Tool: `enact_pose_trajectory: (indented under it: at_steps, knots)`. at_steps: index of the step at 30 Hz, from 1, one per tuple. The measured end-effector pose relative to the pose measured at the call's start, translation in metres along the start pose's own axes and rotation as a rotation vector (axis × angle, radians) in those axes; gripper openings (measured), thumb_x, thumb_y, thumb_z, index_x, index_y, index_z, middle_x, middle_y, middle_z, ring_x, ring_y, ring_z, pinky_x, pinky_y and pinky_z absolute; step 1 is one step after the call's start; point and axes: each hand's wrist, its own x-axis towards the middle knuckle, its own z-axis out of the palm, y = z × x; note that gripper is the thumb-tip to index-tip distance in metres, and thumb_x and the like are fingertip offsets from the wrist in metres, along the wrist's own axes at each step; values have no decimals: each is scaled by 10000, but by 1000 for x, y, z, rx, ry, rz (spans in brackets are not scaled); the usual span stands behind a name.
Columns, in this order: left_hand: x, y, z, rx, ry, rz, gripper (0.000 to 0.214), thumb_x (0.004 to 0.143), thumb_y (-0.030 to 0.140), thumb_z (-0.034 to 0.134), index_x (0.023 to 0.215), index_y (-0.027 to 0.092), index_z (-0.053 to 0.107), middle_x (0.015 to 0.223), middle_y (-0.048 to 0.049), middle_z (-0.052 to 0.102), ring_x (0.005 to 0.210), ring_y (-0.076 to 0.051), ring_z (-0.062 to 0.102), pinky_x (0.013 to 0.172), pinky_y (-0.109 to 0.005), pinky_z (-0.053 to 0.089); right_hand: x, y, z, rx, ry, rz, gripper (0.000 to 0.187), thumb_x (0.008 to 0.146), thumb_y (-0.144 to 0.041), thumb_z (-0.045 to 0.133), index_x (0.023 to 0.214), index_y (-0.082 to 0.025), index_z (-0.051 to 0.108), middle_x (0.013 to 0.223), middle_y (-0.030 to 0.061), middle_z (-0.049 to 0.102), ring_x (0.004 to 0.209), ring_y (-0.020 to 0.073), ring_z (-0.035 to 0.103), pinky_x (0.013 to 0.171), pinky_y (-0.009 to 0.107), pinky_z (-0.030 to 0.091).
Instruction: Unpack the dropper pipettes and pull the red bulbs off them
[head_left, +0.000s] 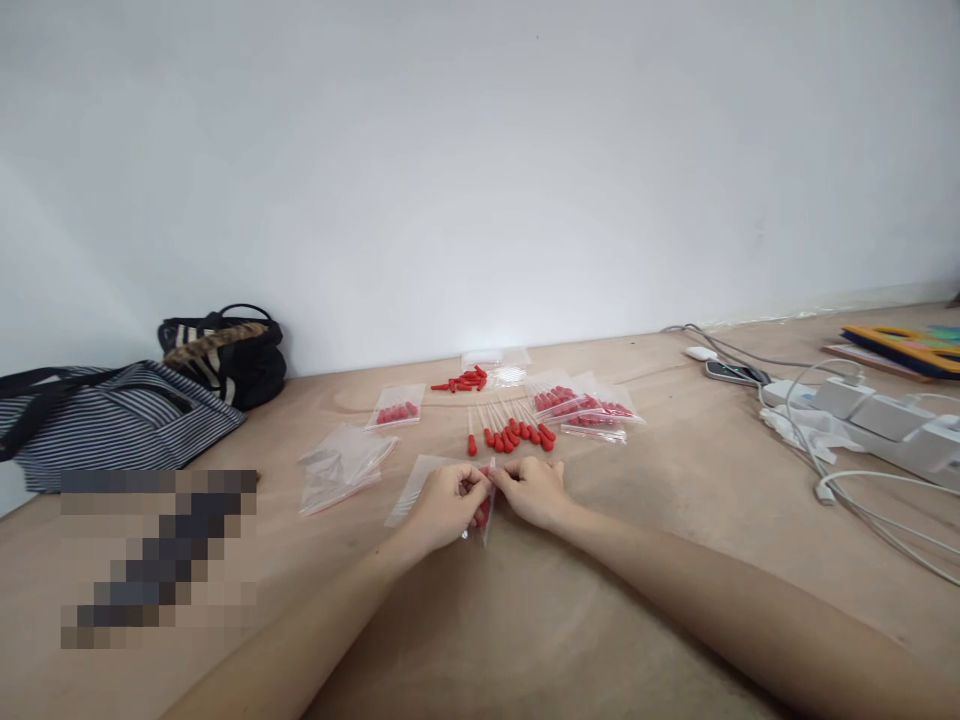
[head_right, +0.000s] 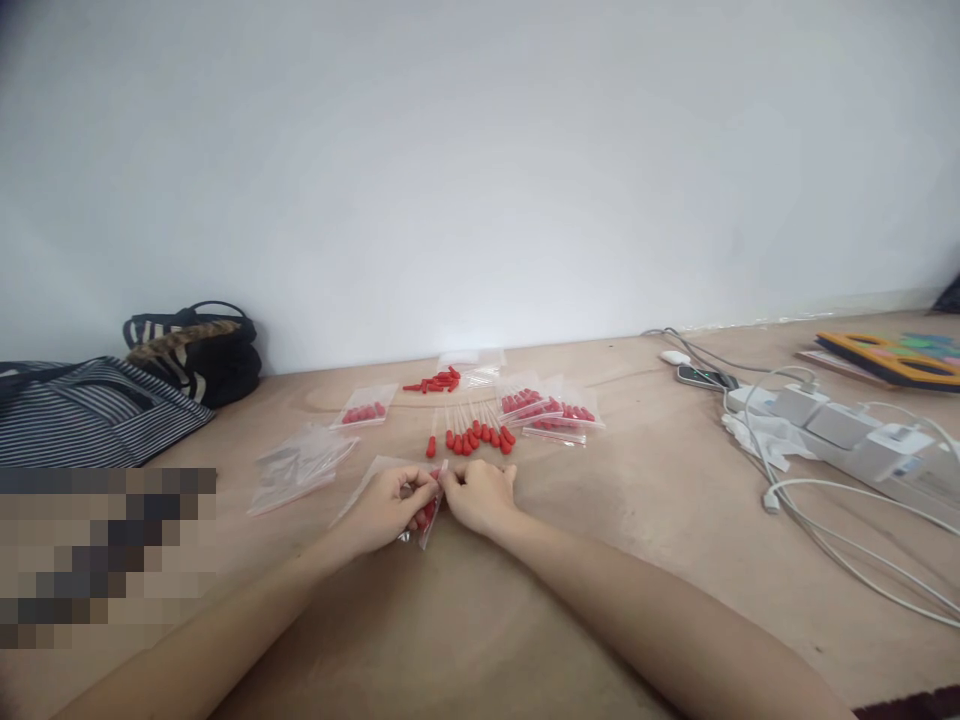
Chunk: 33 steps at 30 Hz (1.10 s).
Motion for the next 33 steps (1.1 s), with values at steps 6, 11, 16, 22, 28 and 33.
enact_pose_trajectory:
  at_steps: [6, 11, 16, 22, 28, 33]
  knots:
    - [3, -6, 0, -72, 30, -31, 185, 734, 302, 503, 627, 151, 496, 475, 21, 560, 431, -104, 549, 424, -198, 429, -3, 2, 0, 29, 30, -51, 443, 857, -392, 325, 553, -190, 577, 537, -31, 576, 584, 117, 485, 781, 372, 257]
    - [5, -5, -2, -141, -9, -92, 64, 700, 193, 541, 672, 135, 536, 487, 39, 555, 437, -77, 540, 482, -196, 456, -7, 0, -1, 72, 27, -113, 430, 809, -507, 391, 609, -212, 631, 629, -18, 644, 628, 127, 512, 787, 380, 240]
    - [6, -1, -3, -124, -3, -146, 71, 691, 190, 568, 668, 132, 532, 493, 36, 559, 443, -83, 545, 497, -210, 464, -8, -1, -1, 36, 28, -90, 366, 824, -342, 403, 571, -191, 620, 592, -5, 634, 591, 110, 479, 768, 367, 243]
    - [6, 0, -3, 81, 16, -74, 144, 753, 224, 484, 630, 152, 500, 486, 36, 528, 448, -101, 521, 465, -205, 400, -8, -1, 1, 26, 66, -76, 316, 804, -273, 425, 542, -174, 572, 563, -21, 594, 569, 99, 446, 773, 373, 247]
    - [0, 8, -3, 622, 158, 141, 305, 828, 376, 395, 632, 172, 509, 675, -29, 592, 625, -163, 536, 538, -255, 325, -10, -2, 2, 47, 81, -115, 316, 803, -267, 401, 531, -159, 518, 495, -56, 508, 500, 68, 377, 756, 358, 254]
    - [0, 10, 0, 779, 142, 76, 327, 871, 332, 315, 655, 174, 501, 725, -60, 608, 680, -194, 559, 549, -274, 303, -11, -2, 4, 16, 80, -200, 306, 792, -227, 388, 518, -152, 501, 480, -60, 480, 501, 65, 361, 730, 330, 248]
